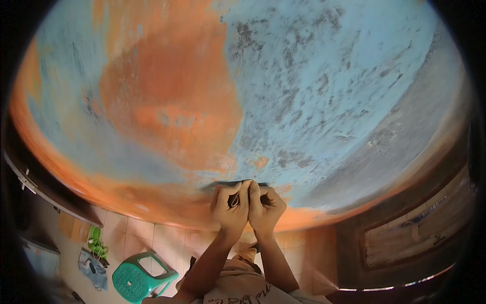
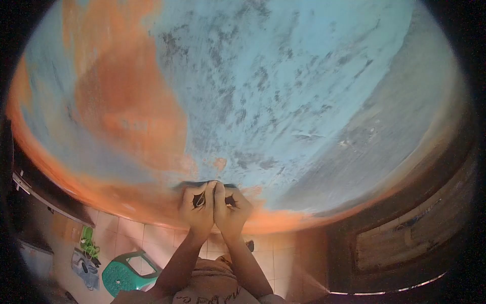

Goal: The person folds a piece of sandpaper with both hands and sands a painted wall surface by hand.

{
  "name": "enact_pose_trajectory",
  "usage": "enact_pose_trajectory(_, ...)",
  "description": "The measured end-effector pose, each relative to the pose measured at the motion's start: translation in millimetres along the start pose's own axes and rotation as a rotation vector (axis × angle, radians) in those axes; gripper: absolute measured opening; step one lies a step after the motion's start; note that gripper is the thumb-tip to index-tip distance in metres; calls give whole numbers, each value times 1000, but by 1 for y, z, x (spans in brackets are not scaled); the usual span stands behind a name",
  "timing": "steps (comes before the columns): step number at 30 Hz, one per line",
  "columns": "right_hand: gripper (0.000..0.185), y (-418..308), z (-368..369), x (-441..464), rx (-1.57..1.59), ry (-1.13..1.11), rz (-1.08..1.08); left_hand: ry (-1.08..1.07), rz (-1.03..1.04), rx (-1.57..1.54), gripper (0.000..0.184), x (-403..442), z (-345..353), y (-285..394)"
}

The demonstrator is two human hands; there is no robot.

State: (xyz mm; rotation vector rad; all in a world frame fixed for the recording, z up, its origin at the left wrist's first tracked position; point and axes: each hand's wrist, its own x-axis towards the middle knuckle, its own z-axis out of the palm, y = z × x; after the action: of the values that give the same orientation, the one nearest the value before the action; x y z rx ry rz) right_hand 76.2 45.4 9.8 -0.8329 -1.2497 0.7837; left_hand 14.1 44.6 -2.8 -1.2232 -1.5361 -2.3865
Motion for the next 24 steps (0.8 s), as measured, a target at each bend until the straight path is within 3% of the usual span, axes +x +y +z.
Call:
enact_pose_trajectory(13,23,8,-2,6,-87,13,-80,-46,29,35,17,-12,1,-15)
enact_pose_trajectory(18,22,-13,2,8,-31,24,35,4,6,-25,17,-4,2,1)
enact_pose_trajectory(24,22,5,-3,5,-84,10,-59,-24,25,31,17,-9,2,-9)
